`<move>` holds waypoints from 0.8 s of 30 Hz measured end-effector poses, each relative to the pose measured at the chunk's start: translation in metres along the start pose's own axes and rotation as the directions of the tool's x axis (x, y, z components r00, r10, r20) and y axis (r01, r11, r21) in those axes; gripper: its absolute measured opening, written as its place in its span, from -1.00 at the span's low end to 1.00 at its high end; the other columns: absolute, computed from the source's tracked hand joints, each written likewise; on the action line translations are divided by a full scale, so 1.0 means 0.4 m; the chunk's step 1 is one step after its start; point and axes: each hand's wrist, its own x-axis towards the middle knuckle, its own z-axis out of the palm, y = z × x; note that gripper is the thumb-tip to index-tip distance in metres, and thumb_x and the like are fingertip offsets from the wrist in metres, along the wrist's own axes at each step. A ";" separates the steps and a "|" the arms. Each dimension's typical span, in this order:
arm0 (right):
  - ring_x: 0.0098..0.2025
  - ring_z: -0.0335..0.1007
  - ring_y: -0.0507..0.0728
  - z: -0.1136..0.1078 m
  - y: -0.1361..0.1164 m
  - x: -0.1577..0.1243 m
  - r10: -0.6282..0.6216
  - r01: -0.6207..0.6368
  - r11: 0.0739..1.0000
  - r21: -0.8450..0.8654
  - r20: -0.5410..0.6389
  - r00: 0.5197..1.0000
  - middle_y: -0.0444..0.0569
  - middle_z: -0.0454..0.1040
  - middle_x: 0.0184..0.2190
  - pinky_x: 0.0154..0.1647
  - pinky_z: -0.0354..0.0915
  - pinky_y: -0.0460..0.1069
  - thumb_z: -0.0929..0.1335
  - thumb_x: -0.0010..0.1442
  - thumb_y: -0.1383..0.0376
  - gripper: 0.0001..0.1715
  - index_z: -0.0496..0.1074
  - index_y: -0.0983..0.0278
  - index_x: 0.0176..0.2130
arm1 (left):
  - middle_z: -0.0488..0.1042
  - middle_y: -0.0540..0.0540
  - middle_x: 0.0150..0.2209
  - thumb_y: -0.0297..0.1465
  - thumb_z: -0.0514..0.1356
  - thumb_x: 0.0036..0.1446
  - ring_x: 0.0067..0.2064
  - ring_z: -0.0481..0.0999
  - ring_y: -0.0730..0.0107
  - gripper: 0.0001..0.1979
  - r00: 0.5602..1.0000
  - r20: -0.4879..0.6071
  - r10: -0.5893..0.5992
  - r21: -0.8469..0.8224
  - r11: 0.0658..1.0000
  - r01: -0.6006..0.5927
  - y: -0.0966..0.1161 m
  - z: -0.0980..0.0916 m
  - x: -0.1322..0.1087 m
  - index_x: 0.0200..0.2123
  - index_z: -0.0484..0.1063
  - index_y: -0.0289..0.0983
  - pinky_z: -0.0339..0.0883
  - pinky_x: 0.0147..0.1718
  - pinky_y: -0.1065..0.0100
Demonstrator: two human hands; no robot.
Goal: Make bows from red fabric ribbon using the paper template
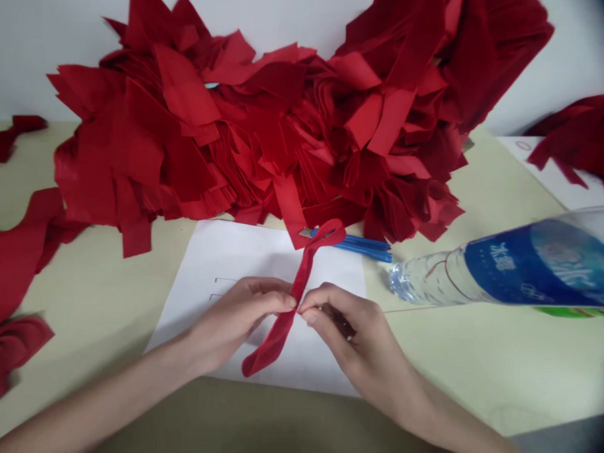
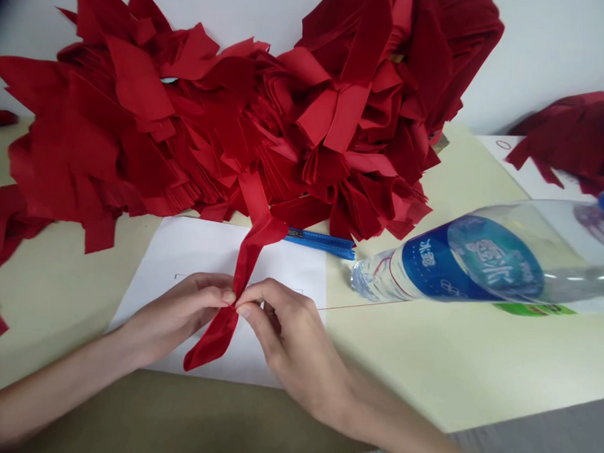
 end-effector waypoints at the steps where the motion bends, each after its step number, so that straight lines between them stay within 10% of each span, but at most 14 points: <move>1: -0.57 0.13 -0.05 0.003 0.002 0.002 0.003 -0.003 1.000 0.005 -0.010 1.000 -0.19 0.32 -0.55 -0.59 0.08 -0.13 0.26 0.28 0.28 -0.84 0.40 0.24 -0.29 | 0.36 0.02 -0.49 -0.42 0.16 -0.02 -0.40 0.30 0.45 -0.91 1.000 -0.012 -0.002 0.002 1.000 0.002 -0.001 0.001 -0.001 -0.51 0.44 -0.26 0.19 -0.35 0.35; 16: -0.56 0.11 -0.09 0.006 0.013 -0.012 -0.152 0.144 0.987 -0.068 -0.140 0.978 -0.21 0.39 -0.45 -0.55 0.09 -0.14 0.32 0.22 0.37 -0.93 0.41 0.21 -0.28 | 0.49 -0.03 -0.40 -0.40 0.19 -0.02 -0.24 0.40 0.30 -0.90 0.999 -0.043 0.006 0.026 1.000 -0.004 -0.002 0.011 -0.005 -0.44 0.52 -0.25 0.19 -0.17 0.25; 24: -0.61 -0.01 -0.10 0.000 0.002 0.000 0.031 -0.027 0.998 0.056 -0.075 0.997 -0.24 0.28 -0.57 -0.62 0.00 -0.14 0.33 0.22 0.31 -0.89 0.42 0.24 -0.36 | 0.40 0.05 -0.46 -0.40 0.22 0.01 -0.33 0.32 0.44 -0.93 0.996 -0.088 -0.018 0.013 1.000 0.019 -0.010 0.017 -0.011 -0.48 0.47 -0.26 0.14 -0.28 0.38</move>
